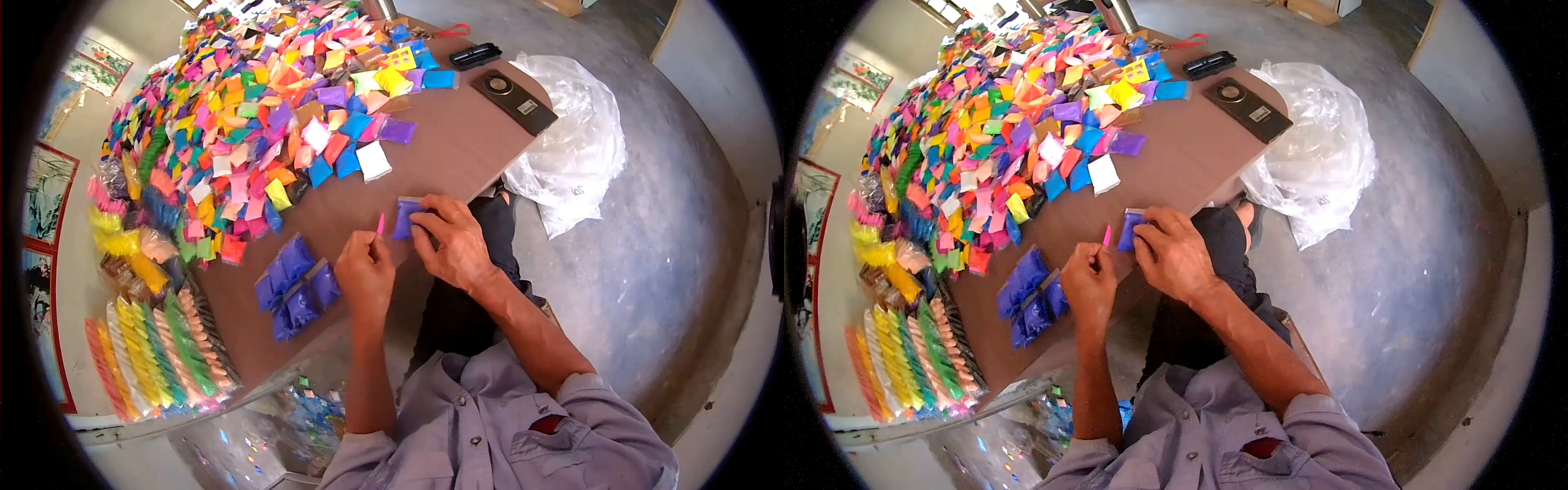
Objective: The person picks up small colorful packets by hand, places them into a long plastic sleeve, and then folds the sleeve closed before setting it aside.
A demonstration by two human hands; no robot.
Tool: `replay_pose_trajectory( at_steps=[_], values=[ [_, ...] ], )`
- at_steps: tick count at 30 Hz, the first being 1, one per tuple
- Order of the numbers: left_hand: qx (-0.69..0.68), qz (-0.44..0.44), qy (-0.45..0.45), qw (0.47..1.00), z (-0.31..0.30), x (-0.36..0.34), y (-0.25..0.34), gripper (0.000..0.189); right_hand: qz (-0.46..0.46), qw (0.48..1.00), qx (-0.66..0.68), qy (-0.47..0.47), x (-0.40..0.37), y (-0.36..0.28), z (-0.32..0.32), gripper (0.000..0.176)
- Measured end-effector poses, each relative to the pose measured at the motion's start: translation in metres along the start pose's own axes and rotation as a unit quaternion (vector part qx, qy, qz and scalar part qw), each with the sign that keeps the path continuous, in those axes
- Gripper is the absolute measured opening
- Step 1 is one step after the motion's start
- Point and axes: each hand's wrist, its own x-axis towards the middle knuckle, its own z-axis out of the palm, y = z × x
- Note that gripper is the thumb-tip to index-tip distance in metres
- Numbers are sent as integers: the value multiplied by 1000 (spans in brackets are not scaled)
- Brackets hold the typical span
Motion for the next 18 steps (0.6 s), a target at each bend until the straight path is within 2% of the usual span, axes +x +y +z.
replay_pose_trajectory(
  at_steps=[2,5,7,9,13,15,16,18],
  values=[
    [-76,-29,24,996,-6,1,10,5,3,1000,1,11,0,3,1,19],
    [-119,-24,5,993,-1,-12,26,5,7,1000,5,12,-1,8,6,19],
    [-92,-7,12,996,3,-16,17,5,8,1000,-11,12,-2,7,7,18],
    [-16,-33,7,999,0,-16,12,7,8,1000,-7,8,0,10,5,18],
    [-2,-5,42,999,-35,-9,5,7,13,1000,-7,7,-2,6,5,23],
    [-25,-69,108,991,-65,-10,-1,6,15,1000,-10,0,-1,1,1,27],
    [-20,-72,112,991,-78,-11,-12,6,16,1000,-16,-5,0,0,0,31],
    [49,-141,166,975,-115,-18,-40,6,6,1000,-23,-10,-2,2,1,33]
  ],
)
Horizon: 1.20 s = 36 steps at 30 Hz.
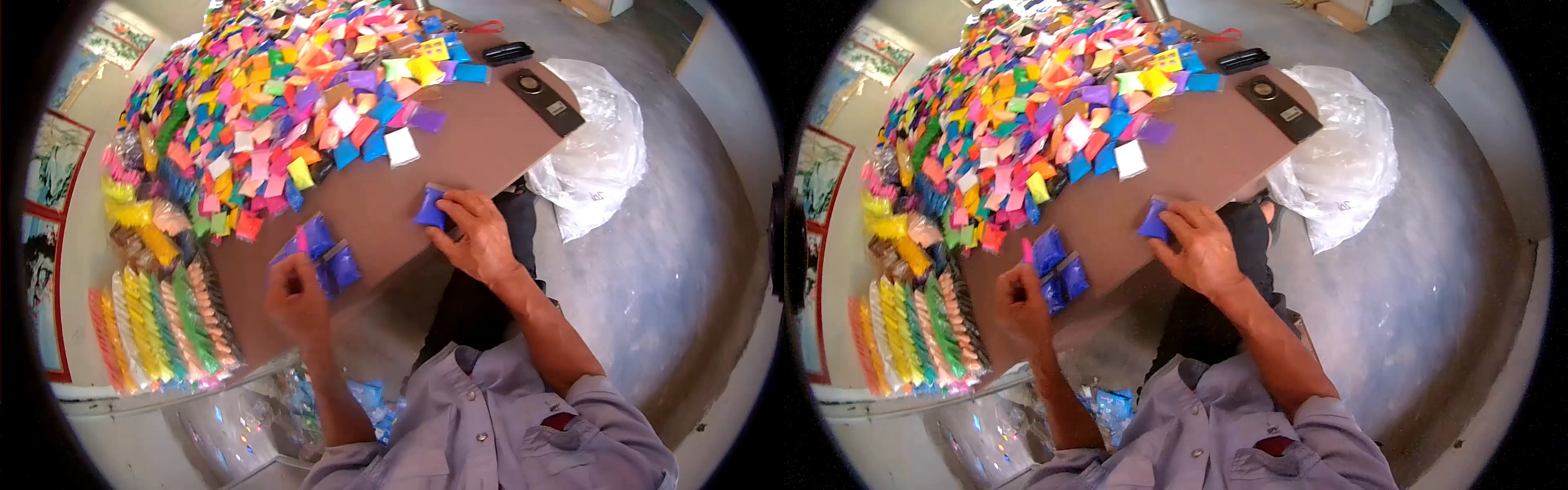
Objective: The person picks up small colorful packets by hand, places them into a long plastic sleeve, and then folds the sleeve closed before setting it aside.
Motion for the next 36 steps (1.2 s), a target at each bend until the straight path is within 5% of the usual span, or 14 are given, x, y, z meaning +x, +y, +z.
replay_pose_trajectory(
  at_steps=[4,6,9,12,19,36],
  values=[
    [-87,-37,72,993,-47,17,-87,10,-22,999,-23,-16,-3,3,0,36],
    [-104,-169,97,975,-65,17,-121,13,-30,999,-29,-23,-4,1,1,36],
    [-71,-216,121,966,-73,8,-167,15,-44,998,5,-37,-1,-9,1,37],
    [-17,-131,118,984,-63,-10,-253,18,-100,991,14,-83,2,-33,4,39],
    [55,-108,112,986,-52,-14,-199,17,-217,961,43,-165,7,-83,48,37],
    [49,-112,104,987,-50,-18,-198,19,-194,957,66,-205,-3,-85,93,34]
  ],
)
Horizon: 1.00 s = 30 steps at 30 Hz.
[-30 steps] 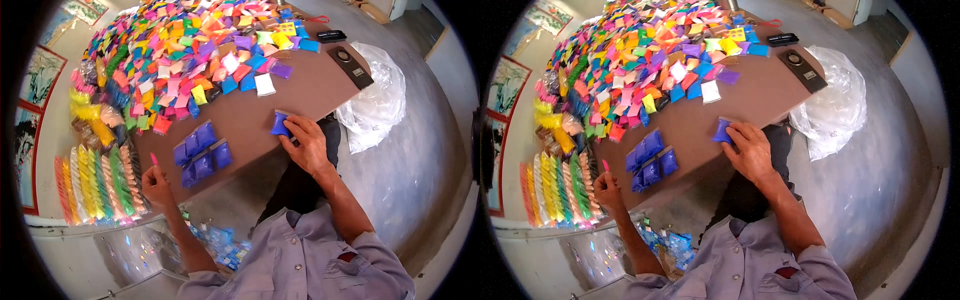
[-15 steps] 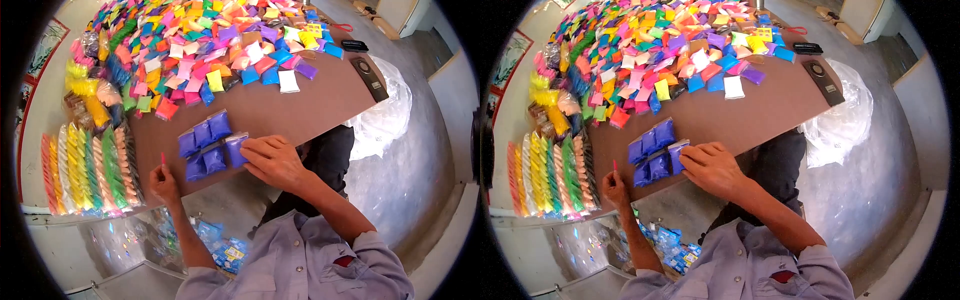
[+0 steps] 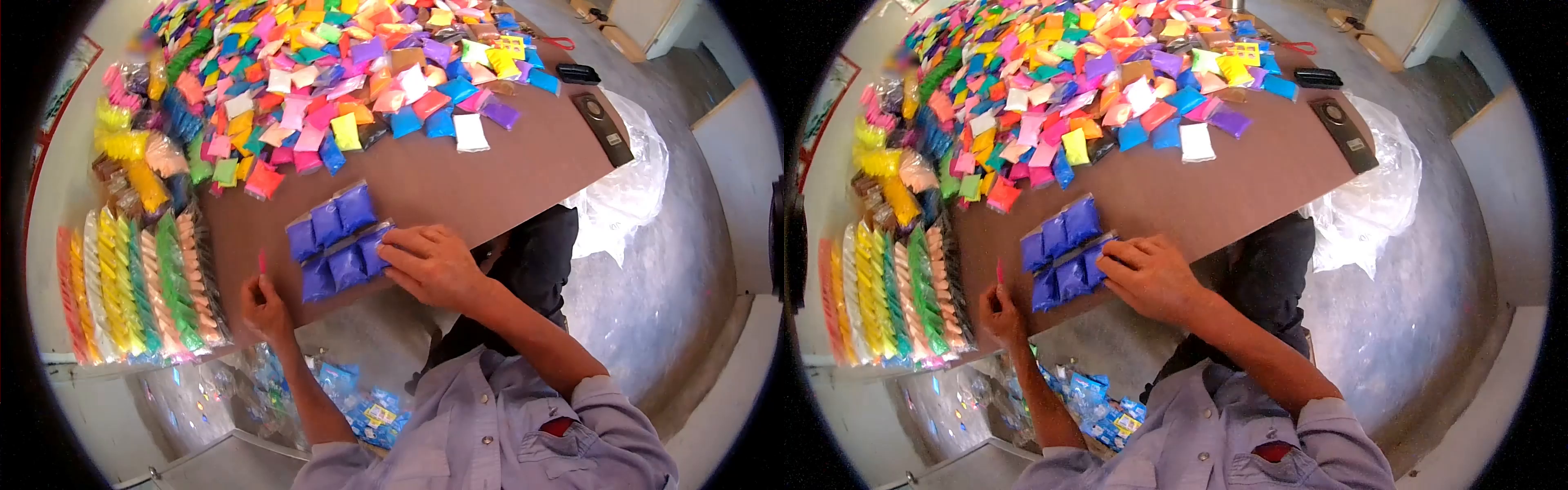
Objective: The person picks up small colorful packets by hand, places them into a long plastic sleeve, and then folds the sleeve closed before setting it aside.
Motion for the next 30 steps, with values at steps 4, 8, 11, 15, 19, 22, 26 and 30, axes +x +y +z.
replay_pose_trajectory(
  at_steps=[4,8,11,15,19,22,26,30],
  values=[
    [-16,9,-1,1000,7,1,-39,20,6,999,20,30,-9,0,-1,38],
    [46,22,-7,999,6,10,-57,22,43,996,16,75,-16,1,-48,37],
    [35,66,-6,997,12,13,-57,24,61,988,18,143,-31,13,-95,29],
    [131,9,-47,990,8,14,-32,24,153,952,-13,263,-81,52,-148,11],
    [83,164,-88,979,9,31,-71,25,363,885,-8,292,-144,106,-184,20],
    [215,111,-188,952,-3,29,-85,67,523,800,13,295,-178,153,-208,34],
    [201,32,-223,953,-3,27,-72,93,538,755,36,373,-239,249,-194,37],
    [278,68,-241,927,-9,18,-46,77,579,738,17,346,-261,312,-191,38]
  ],
)
